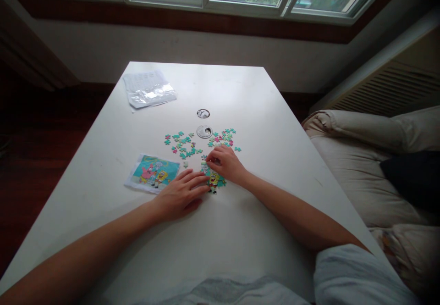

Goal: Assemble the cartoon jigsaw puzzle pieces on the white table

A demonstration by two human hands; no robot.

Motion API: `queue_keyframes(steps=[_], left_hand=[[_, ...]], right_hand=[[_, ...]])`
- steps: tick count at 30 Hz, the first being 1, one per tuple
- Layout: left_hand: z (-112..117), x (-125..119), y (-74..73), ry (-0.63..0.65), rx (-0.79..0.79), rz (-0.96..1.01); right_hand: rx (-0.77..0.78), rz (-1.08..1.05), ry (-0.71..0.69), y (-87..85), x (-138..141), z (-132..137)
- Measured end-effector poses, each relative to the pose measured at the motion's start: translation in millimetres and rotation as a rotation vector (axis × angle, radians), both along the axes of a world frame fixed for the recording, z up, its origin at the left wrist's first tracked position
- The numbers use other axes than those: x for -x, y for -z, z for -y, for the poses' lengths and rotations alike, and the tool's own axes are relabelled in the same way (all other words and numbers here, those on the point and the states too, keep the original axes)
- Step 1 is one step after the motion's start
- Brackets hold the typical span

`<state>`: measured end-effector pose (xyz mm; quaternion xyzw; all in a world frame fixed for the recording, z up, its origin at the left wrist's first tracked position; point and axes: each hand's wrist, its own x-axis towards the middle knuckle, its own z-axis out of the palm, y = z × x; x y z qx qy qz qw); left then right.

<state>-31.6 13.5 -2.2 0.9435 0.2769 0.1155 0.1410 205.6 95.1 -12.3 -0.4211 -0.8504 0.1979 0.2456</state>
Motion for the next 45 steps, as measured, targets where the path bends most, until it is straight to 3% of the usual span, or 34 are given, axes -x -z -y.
queue_keyframes(steps=[16,29,36,45], left_hand=[[0.2,-1.7,-6.5,0.019,-0.013,0.039],[0.5,-3.8,-8.3,0.011,-0.015,0.055],[1.1,-1.0,-3.6,-0.008,-0.012,0.031],[0.6,0.0,-3.3,-0.022,-0.013,0.026]], right_hand=[[-0.037,0.104,-0.075,-6.3,0.7,6.4],[-0.026,0.172,0.033,-5.7,0.7,4.1],[-0.129,0.078,0.021,0.3,0.5,-0.4],[-0.187,0.197,-0.02,2.1,-4.6,-9.6]])
